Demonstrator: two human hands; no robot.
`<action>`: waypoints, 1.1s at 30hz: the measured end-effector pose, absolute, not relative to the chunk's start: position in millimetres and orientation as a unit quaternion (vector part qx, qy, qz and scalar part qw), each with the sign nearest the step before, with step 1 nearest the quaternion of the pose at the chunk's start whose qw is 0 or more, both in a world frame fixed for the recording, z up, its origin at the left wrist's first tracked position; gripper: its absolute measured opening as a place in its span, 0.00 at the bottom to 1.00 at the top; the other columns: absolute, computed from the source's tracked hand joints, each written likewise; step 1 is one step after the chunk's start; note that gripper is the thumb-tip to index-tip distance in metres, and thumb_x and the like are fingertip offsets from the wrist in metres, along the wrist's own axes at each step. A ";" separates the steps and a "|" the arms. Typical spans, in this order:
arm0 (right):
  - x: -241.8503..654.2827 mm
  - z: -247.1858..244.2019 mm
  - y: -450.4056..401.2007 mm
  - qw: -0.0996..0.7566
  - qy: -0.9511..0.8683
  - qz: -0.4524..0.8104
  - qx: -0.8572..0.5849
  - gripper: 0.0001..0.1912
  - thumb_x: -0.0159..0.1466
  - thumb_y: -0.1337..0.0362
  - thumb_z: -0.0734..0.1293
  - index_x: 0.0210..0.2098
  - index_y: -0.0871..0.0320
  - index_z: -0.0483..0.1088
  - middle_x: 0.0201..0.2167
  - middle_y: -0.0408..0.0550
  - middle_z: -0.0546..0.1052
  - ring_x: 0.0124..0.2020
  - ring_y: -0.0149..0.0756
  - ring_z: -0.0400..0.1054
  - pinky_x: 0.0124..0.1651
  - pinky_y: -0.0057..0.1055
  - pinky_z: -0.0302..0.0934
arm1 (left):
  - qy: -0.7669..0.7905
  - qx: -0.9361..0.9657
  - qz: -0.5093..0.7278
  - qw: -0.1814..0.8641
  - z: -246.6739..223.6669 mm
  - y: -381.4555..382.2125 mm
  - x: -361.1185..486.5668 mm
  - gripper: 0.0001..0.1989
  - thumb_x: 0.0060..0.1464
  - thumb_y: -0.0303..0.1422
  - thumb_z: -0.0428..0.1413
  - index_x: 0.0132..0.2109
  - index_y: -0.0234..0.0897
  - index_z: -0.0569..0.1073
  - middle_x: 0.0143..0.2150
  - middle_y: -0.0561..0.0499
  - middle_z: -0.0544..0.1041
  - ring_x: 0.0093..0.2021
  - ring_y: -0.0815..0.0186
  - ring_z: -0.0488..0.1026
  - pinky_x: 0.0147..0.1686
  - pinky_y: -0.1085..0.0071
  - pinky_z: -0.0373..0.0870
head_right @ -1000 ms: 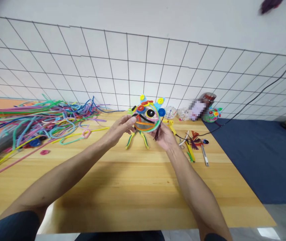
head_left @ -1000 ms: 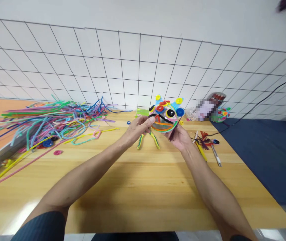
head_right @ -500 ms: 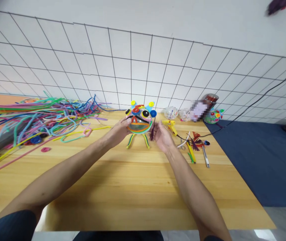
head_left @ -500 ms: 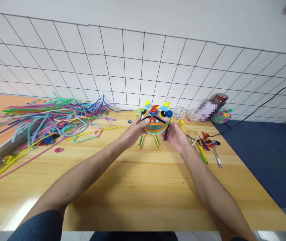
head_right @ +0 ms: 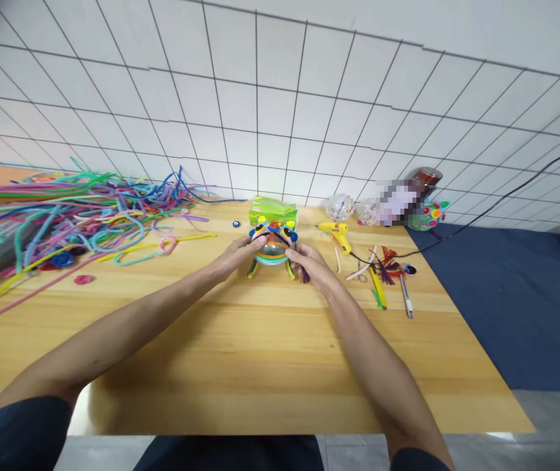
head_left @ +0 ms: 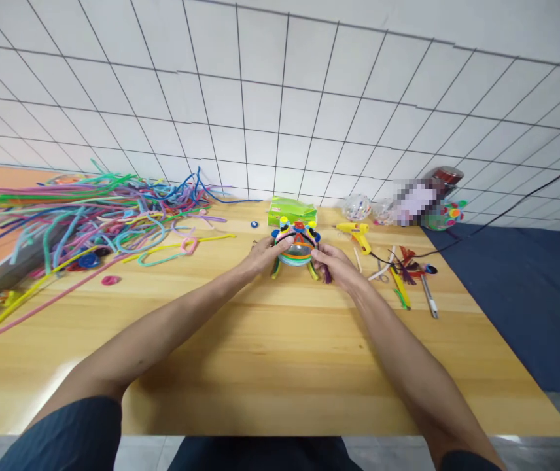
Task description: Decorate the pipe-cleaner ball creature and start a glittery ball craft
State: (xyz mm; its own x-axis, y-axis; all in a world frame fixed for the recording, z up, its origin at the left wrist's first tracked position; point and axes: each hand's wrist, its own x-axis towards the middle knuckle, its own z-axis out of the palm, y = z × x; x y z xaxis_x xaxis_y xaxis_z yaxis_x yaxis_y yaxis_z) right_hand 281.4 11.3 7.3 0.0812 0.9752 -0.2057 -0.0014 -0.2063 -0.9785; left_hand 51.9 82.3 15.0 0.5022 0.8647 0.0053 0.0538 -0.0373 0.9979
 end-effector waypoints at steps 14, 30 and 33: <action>288.3 2.7 10.8 0.442 -0.400 0.538 -0.596 0.33 0.47 0.36 0.84 0.31 0.54 0.71 0.21 0.37 0.73 0.15 0.25 0.58 0.11 0.23 0.51 | 0.372 0.667 0.299 0.572 5.7 82.5 46.1 0.31 0.47 0.62 0.70 0.43 0.40 0.86 0.45 0.44 0.87 0.53 0.44 0.81 0.59 0.53 0.77; 294.9 -0.6 12.2 0.435 -0.412 0.529 -0.601 0.35 0.46 0.35 0.84 0.34 0.55 0.72 0.22 0.38 0.74 0.19 0.26 0.61 0.17 0.23 0.53 | 0.353 0.802 0.236 0.420 1.2 91.3 36.2 0.37 0.65 0.67 0.50 0.36 0.36 0.81 0.36 0.43 0.83 0.43 0.52 0.80 0.51 0.62 0.77; 296.3 2.8 12.3 0.431 -0.409 0.533 -0.602 0.35 0.45 0.36 0.85 0.35 0.55 0.73 0.22 0.39 0.74 0.20 0.27 0.63 0.19 0.24 0.55 | 0.343 0.814 0.229 0.408 1.5 88.5 23.0 0.35 0.67 0.64 0.50 0.37 0.36 0.82 0.40 0.42 0.85 0.48 0.52 0.81 0.55 0.62 0.76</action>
